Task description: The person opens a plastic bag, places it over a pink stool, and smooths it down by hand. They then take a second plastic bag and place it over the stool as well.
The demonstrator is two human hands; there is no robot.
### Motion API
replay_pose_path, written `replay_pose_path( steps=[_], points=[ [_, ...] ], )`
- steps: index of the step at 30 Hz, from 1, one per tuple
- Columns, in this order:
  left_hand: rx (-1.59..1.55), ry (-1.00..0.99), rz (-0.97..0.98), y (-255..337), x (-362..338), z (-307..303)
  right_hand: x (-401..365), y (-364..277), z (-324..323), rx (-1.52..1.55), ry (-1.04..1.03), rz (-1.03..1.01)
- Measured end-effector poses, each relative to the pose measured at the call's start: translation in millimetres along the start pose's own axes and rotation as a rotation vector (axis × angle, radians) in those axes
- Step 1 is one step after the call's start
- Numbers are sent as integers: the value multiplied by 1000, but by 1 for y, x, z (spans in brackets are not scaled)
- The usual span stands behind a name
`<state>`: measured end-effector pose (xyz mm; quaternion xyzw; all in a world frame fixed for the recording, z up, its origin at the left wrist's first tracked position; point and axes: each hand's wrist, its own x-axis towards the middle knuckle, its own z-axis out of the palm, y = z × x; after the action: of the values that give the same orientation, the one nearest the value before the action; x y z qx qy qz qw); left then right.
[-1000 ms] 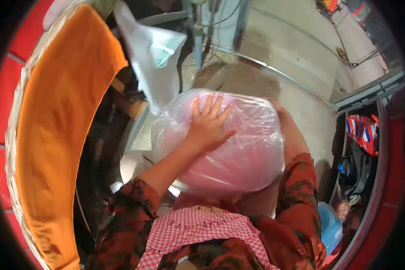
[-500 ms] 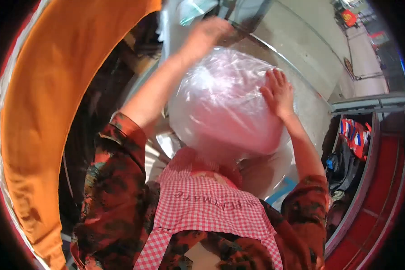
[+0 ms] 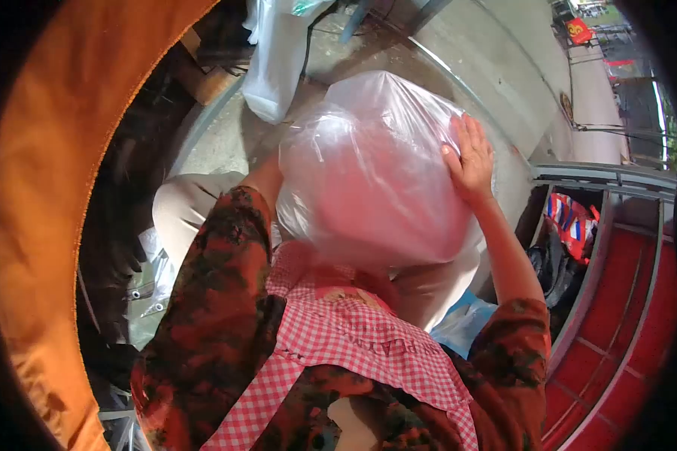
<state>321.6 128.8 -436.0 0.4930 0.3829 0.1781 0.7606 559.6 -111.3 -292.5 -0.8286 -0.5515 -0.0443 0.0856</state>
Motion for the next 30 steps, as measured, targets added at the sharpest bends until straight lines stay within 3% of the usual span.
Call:
replay_pose_path(
  steps=[5,7,10,11,12,14,17,18,21,24,25,27,30],
  points=[
    [223,152,19,-21,32,-45,-3,0,0,3,15,-17],
    [499,282,75,-23,43,-77,-2,7,7,-23,12,7],
    [1100,421,206,0,0,-103,-2,9,11,-49,39,-20],
    [1371,75,288,8,-32,-104,-1,6,8,-40,38,-18],
    [1450,-108,330,34,-99,-86,-2,5,7,-43,35,-6],
    [1576,-468,336,23,-158,-80,-2,4,6,-53,29,13],
    [1432,-461,156,-25,-165,-68,-1,12,14,-27,56,-24],
    [1398,-339,140,-30,-163,-54,0,15,16,-31,48,-17],
    [1278,-579,114,-103,-116,-60,1,17,19,-67,24,11],
    [1839,-391,-52,-107,-133,-34,2,15,20,-75,27,24],
    [1888,-470,47,-107,-132,-35,1,11,16,-91,13,43],
    [1850,-583,-118,-102,-122,-38,0,10,14,-86,13,42],
    [1668,-761,6,-166,-70,-90,-3,5,6,-68,44,45]
  ],
)
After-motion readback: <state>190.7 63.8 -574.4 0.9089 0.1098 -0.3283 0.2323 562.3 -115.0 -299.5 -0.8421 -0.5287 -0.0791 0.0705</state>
